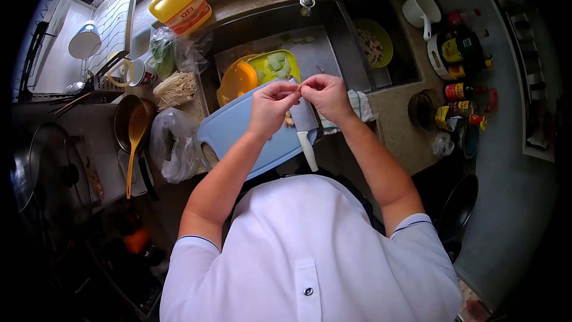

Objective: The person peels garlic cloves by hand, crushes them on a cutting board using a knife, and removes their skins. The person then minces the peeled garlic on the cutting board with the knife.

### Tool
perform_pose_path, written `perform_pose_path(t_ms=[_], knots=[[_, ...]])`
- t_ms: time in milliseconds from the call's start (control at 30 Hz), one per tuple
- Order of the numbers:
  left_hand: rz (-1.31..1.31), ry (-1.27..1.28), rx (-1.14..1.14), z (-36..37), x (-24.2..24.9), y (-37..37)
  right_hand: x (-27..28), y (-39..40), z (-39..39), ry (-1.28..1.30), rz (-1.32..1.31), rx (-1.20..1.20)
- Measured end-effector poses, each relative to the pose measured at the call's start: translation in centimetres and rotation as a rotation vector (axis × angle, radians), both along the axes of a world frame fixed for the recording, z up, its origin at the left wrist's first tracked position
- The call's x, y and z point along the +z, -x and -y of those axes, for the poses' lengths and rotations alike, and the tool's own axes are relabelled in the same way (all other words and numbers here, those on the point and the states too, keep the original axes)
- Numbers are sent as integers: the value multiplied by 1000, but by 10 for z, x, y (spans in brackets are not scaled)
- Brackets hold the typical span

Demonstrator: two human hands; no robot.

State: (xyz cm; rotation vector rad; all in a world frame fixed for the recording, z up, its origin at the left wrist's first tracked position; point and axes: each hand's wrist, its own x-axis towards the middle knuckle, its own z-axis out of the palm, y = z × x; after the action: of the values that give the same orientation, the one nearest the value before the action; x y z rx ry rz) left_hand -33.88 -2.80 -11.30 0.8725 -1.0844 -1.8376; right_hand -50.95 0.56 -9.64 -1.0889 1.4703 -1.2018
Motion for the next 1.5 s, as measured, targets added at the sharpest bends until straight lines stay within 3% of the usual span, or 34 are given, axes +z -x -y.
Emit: perform_pose_path(t_ms=[133,200,300,467,533,600,667,733,800,833,900,933,967,1033,1167,1233,1300,1367,1500], knots=[[57,-22,-54,1,10,-5,-1,2,0,10,-18,12],[-194,-492,-54,3,19,-8,2,3,1,-11,66,4],[-331,-652,-88,6,16,-17,3,7,3,-8,167,0],[-380,-701,-106,7,9,-33,1,26,14,-74,128,-144],[-387,-708,-107,6,9,-39,-6,34,24,-56,21,-171],[-312,-649,-63,4,10,-45,-23,49,31,411,-901,-192],[-270,-642,-42,3,13,-52,-27,57,30,299,-985,-173],[-228,-641,-19,0,11,-63,-27,58,32,-20,-754,-132],[52,-482,-49,-3,-1,-80,-50,67,34,-21,-716,-101],[54,-488,-48,-6,-10,-91,-58,69,33,-17,-681,-76],[698,-137,-233,-12,-35,-113,-68,75,34,-69,-779,-80],[699,-141,-235,-16,-44,-123,-72,76,32,-121,-878,-81],[916,84,-298,-21,-53,-131,-79,74,29,-126,-877,-79],[1204,406,-321,-28,-52,-133,-85,66,24,103,-801,-39],[1161,499,-180,-28,-46,-91,-64,37,6,-225,-770,52],[932,669,-255,-26,-53,-63,-71,24,-7,-119,-721,56],[944,737,-299,-27,-64,-42,-77,15,-18,4,-659,72],[987,795,-417,-28,-76,-34,-80,12,-29,-19,-639,79],[1054,851,-389,-35,-84,-35,-73,2,-40,-65,-569,66]])
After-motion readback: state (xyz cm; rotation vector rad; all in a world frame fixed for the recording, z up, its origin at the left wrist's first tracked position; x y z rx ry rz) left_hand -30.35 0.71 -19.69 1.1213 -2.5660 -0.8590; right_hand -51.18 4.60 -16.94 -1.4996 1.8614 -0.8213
